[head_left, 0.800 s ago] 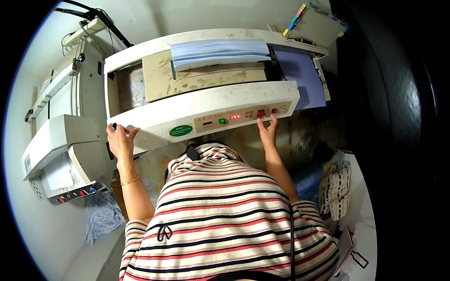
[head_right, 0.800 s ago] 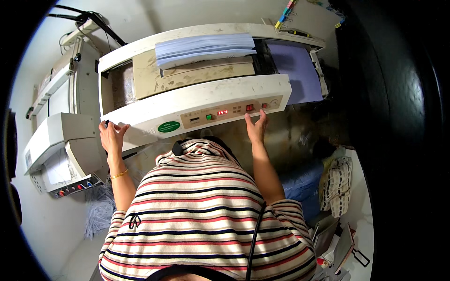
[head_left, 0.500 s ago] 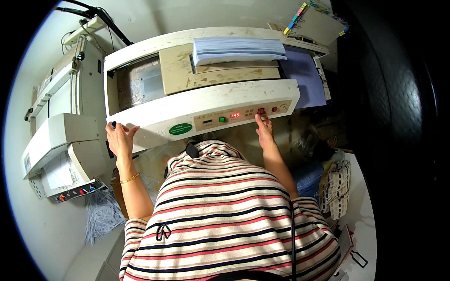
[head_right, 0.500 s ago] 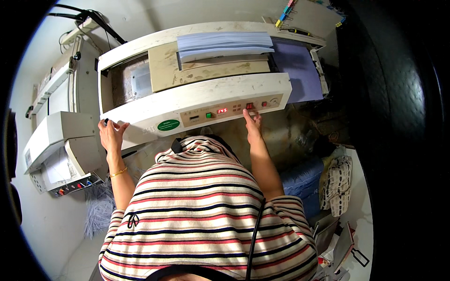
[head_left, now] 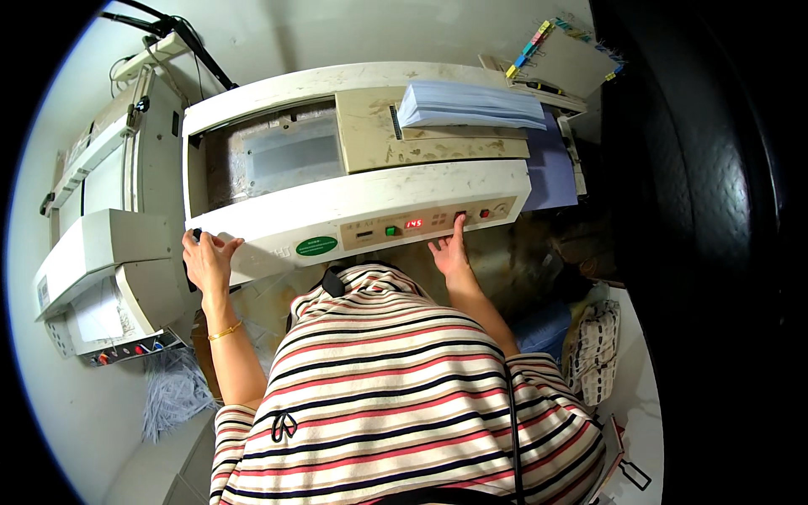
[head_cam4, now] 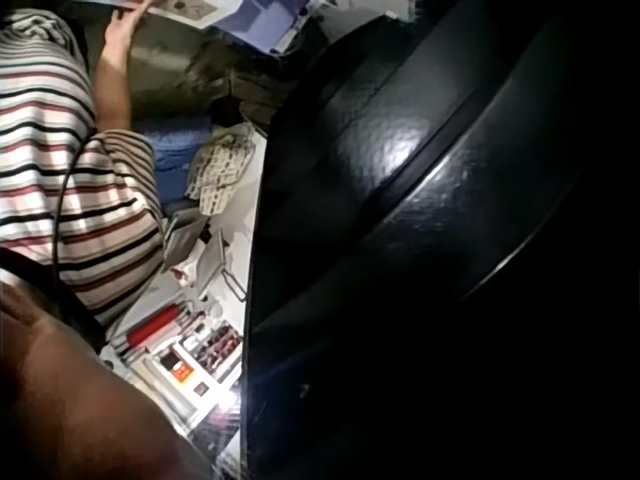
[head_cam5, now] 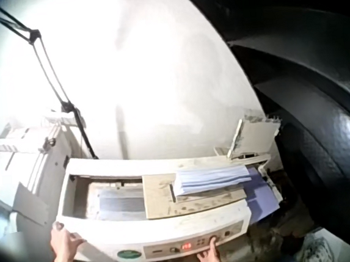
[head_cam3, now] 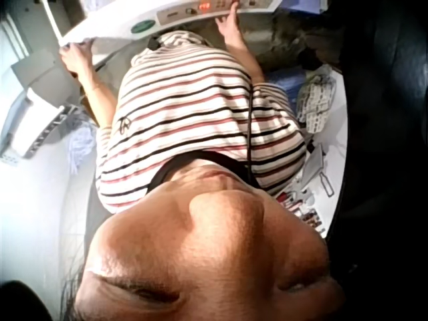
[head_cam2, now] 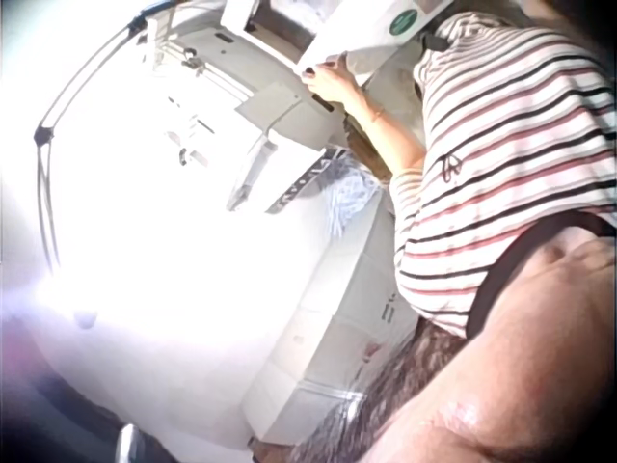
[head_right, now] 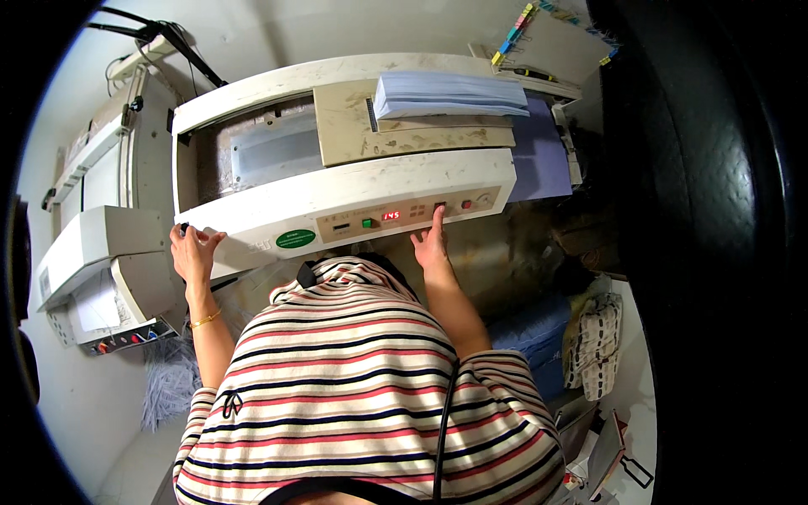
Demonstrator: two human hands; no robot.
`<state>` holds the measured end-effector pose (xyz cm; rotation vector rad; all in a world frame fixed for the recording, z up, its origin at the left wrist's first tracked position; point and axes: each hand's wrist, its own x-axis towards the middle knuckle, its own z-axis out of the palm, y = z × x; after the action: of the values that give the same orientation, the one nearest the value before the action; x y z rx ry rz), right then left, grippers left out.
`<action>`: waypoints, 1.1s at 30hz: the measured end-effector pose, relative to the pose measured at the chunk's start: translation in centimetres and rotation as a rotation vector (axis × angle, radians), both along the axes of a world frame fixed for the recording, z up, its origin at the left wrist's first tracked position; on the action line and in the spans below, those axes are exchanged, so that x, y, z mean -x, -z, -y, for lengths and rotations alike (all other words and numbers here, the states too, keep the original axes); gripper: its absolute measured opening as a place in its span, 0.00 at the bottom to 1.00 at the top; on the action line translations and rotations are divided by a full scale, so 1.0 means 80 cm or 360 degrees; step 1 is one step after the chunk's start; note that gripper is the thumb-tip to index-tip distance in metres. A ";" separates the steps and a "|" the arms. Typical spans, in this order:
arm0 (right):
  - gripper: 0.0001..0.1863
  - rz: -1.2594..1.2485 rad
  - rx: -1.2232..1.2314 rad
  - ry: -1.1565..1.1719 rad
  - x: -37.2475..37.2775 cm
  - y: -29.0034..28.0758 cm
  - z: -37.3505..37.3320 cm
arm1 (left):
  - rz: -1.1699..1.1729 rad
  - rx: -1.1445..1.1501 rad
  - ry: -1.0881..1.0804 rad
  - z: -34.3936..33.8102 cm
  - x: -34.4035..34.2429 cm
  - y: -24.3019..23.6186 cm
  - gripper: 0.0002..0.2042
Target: The person operates a paper processing machine, loading sheets into the input slot and pressing buttons to start the cycle. They retrieve processed sheets, inspect them, and place them on a nearby surface. The person also removes small debris from the machine's internal rollers and continues loading and processing additional sheets.
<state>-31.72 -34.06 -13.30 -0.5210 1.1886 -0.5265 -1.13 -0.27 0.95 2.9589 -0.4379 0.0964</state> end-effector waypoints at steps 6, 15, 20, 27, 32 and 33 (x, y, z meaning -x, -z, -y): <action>0.55 0.0085 -0.0025 0.0010 -0.004 -0.009 -0.005 | 0.0005 0.0001 -0.0031 0.000 0.002 0.002 0.21; 0.53 0.0101 -0.0112 0.0151 -0.002 0.004 -0.001 | 0.0013 0.0031 -0.0036 0.006 0.002 0.000 0.21; 0.54 0.0128 -0.0077 0.0085 -0.007 0.001 -0.006 | 0.0070 0.0035 -0.0011 0.000 -0.002 0.007 0.21; 0.56 0.0131 -0.0103 0.0074 -0.014 0.007 -0.012 | 0.0054 0.0044 -0.0007 -0.007 -0.010 0.011 0.21; 0.58 0.0103 -0.0113 0.0139 -0.034 0.029 -0.059 | -0.0051 0.0041 -0.0001 -0.052 -0.041 0.034 0.23; 0.58 0.0099 -0.0104 0.0121 -0.035 0.027 -0.059 | -0.0032 0.0046 -0.0011 -0.054 -0.038 0.035 0.22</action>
<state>-28.96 -29.34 -15.47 -0.4020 1.1656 -0.5632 1.90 4.02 -1.82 2.9306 -0.4203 0.0726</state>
